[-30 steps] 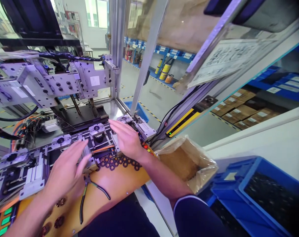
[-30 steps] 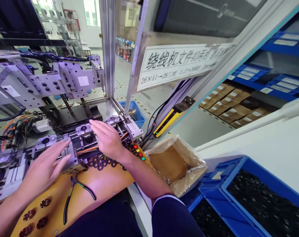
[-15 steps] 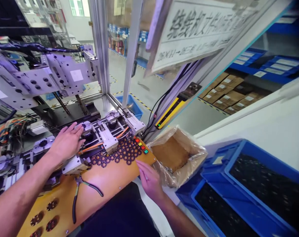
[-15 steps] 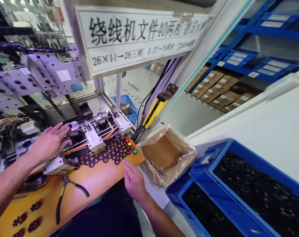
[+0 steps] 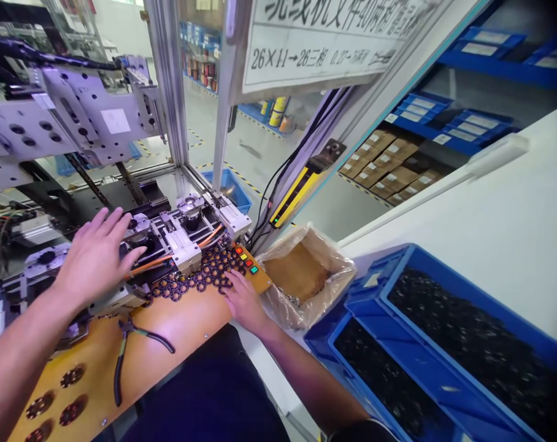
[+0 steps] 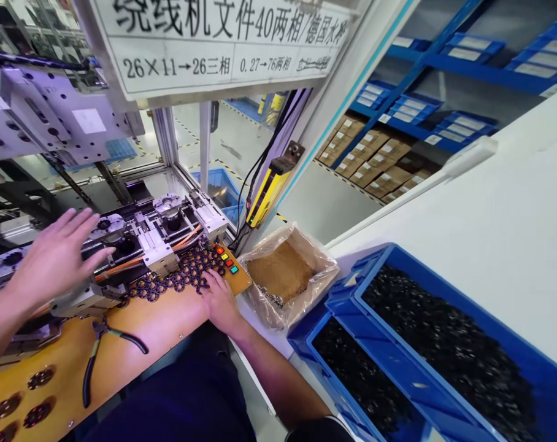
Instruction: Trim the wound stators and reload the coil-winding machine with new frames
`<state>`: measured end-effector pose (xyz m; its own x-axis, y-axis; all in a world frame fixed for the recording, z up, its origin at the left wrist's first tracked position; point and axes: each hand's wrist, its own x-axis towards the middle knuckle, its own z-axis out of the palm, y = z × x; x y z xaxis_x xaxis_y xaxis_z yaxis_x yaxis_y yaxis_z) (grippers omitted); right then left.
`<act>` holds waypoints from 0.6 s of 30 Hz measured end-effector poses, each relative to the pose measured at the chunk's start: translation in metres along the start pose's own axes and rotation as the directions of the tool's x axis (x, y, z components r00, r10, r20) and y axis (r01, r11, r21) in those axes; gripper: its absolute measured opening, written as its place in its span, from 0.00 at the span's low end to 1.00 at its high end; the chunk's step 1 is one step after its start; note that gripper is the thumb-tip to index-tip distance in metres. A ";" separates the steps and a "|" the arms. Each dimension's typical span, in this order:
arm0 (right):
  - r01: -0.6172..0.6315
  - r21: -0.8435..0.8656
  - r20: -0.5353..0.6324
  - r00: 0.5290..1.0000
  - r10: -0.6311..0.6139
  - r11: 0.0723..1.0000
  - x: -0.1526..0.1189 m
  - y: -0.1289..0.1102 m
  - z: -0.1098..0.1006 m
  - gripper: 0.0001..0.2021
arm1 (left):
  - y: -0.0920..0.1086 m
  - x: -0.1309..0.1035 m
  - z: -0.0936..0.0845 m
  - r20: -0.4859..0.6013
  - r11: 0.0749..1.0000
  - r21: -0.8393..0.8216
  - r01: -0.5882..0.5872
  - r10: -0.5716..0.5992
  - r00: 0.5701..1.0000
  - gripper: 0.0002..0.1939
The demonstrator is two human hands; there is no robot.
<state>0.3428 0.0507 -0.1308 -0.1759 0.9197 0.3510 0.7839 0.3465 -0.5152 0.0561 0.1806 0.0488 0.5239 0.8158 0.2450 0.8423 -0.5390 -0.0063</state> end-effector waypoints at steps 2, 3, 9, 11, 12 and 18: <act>0.013 -0.001 0.021 1.000 -0.013 1.000 0.002 0.001 0.003 0.10 | 0.021 -0.031 -0.007 -0.190 0.987 -0.162 -0.001 -0.031 0.981 0.34; 0.022 0.004 0.024 0.999 -0.022 1.000 0.004 0.000 0.001 0.10 | 0.032 -0.050 -0.008 -0.178 0.966 -0.257 -0.029 -0.018 0.984 0.32; 0.174 0.167 -0.056 0.984 -0.166 0.971 0.015 -0.068 -0.040 0.06 | 0.087 -0.134 0.009 0.072 0.715 -0.687 0.132 -0.113 0.991 0.21; 0.282 0.360 -0.159 0.958 -0.239 0.889 0.019 -0.101 -0.053 0.05 | 0.098 -0.140 0.009 0.209 0.513 -0.820 0.256 -0.148 0.967 0.20; 0.324 0.458 -0.215 0.944 -0.251 0.828 0.021 -0.114 -0.057 0.05 | 0.101 -0.142 0.006 0.254 0.415 -0.857 0.305 -0.176 0.951 0.19; 0.205 0.833 -0.151 0.978 -0.146 0.513 0.027 -0.149 -0.048 0.06 | 0.099 -0.156 -0.010 0.137 0.432 -0.852 0.297 -0.363 0.922 0.11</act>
<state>0.2501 0.0151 -0.0072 -0.1964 0.8208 0.5364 -0.1301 0.5205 -0.8439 0.0562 -0.0022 0.0197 0.1950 0.9762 0.0950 0.4112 -0.1693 0.8957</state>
